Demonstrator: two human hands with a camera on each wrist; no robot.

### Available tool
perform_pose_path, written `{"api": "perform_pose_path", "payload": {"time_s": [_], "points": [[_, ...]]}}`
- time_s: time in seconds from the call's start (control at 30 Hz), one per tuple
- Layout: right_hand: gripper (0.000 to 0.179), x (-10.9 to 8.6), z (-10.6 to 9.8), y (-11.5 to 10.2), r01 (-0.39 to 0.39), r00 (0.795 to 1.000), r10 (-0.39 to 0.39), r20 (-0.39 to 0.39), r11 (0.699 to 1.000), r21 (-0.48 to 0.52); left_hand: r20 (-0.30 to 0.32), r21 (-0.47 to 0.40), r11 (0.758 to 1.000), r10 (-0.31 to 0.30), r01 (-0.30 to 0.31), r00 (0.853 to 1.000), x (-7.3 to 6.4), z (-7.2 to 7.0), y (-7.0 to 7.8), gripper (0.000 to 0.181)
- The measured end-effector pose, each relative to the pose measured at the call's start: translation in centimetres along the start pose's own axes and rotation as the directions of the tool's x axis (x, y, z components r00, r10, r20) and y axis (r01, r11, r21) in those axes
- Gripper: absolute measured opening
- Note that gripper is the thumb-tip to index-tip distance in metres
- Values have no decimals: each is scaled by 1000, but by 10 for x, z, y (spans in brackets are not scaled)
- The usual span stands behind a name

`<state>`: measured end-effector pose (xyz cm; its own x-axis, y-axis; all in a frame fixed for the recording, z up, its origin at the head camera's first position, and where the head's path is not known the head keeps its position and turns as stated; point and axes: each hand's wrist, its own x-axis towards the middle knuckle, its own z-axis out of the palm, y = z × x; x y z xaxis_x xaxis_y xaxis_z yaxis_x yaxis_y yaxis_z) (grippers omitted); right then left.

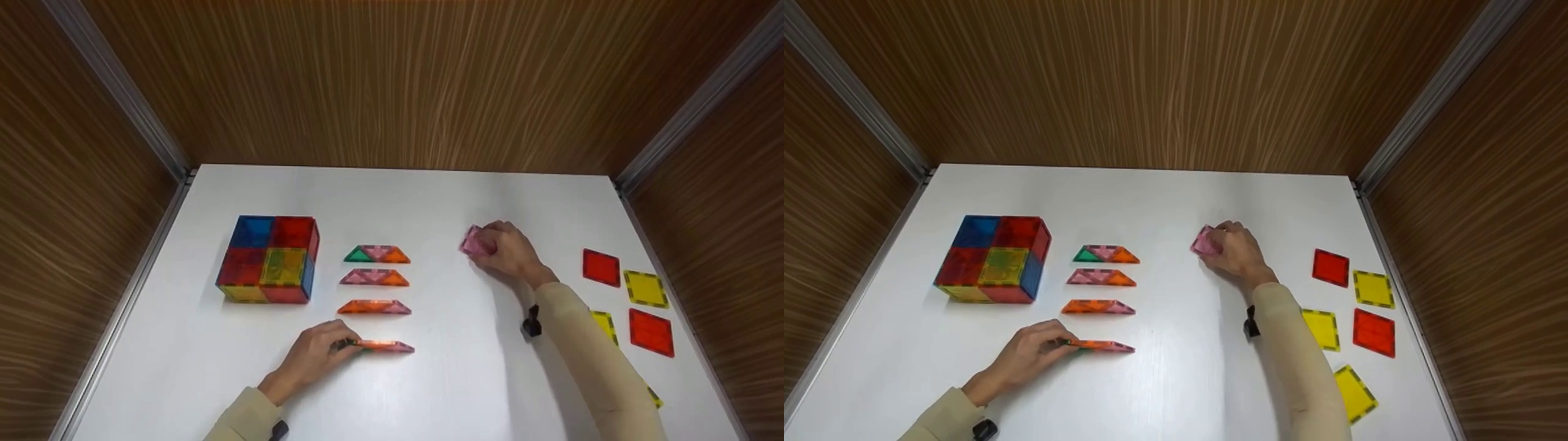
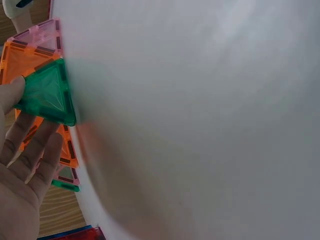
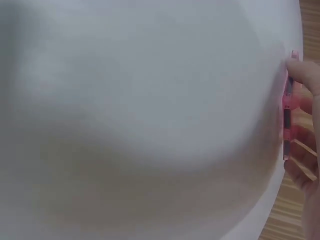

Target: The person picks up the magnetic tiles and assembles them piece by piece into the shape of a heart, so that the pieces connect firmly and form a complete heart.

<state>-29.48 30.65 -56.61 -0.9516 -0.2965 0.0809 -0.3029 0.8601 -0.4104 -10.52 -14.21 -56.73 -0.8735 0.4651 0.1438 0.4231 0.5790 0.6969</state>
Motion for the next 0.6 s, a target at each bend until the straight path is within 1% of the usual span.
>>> {"api": "perform_pose_path", "payload": {"time_s": [0.13,0.2,0.37,0.6], "points": [[52,-15,-3,-5,72,995,-70,-66,997,38,8,-11,1000,3,-3,1000,1,1,2,9],[52,-25,-4,-7,94,992,-89,-86,994,52,13,-8,1000,3,-3,1000,2,2,3,9],[55,-52,-4,-17,127,989,-120,-86,989,73,25,2,1000,0,0,1000,6,6,9,10],[58,-85,-1,-38,142,987,-123,-103,969,203,54,18,1000,7,-7,999,16,13,19,10]]}}
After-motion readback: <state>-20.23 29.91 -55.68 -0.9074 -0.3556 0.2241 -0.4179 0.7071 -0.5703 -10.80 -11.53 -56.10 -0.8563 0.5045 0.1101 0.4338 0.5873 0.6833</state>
